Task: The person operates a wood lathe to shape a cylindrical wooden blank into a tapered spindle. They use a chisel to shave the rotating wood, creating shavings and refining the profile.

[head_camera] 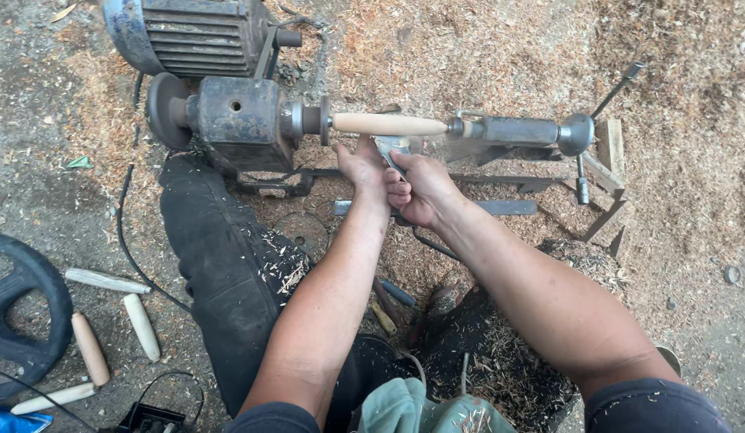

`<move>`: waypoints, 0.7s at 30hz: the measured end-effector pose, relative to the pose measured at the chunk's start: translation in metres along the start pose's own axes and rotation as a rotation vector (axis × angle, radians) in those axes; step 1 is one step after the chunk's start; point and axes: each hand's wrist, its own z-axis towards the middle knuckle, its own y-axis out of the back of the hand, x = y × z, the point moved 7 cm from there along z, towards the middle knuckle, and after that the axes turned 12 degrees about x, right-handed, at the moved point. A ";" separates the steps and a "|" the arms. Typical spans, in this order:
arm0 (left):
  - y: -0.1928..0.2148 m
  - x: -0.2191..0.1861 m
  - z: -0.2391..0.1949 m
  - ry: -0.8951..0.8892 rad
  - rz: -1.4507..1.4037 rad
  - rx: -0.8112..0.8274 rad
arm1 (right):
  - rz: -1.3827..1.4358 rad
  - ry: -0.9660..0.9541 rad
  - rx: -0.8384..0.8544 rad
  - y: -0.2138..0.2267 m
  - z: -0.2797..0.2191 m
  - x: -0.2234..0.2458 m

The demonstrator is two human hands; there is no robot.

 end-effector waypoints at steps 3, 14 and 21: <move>0.001 -0.021 -0.005 -0.126 0.136 0.118 | 0.033 -0.053 0.102 -0.012 0.016 -0.007; 0.001 -0.052 -0.011 -0.167 -0.001 0.049 | -0.077 -0.067 0.065 -0.039 0.036 -0.014; -0.021 -0.027 -0.018 -0.101 0.063 0.032 | -0.090 -0.039 0.046 -0.023 0.023 0.000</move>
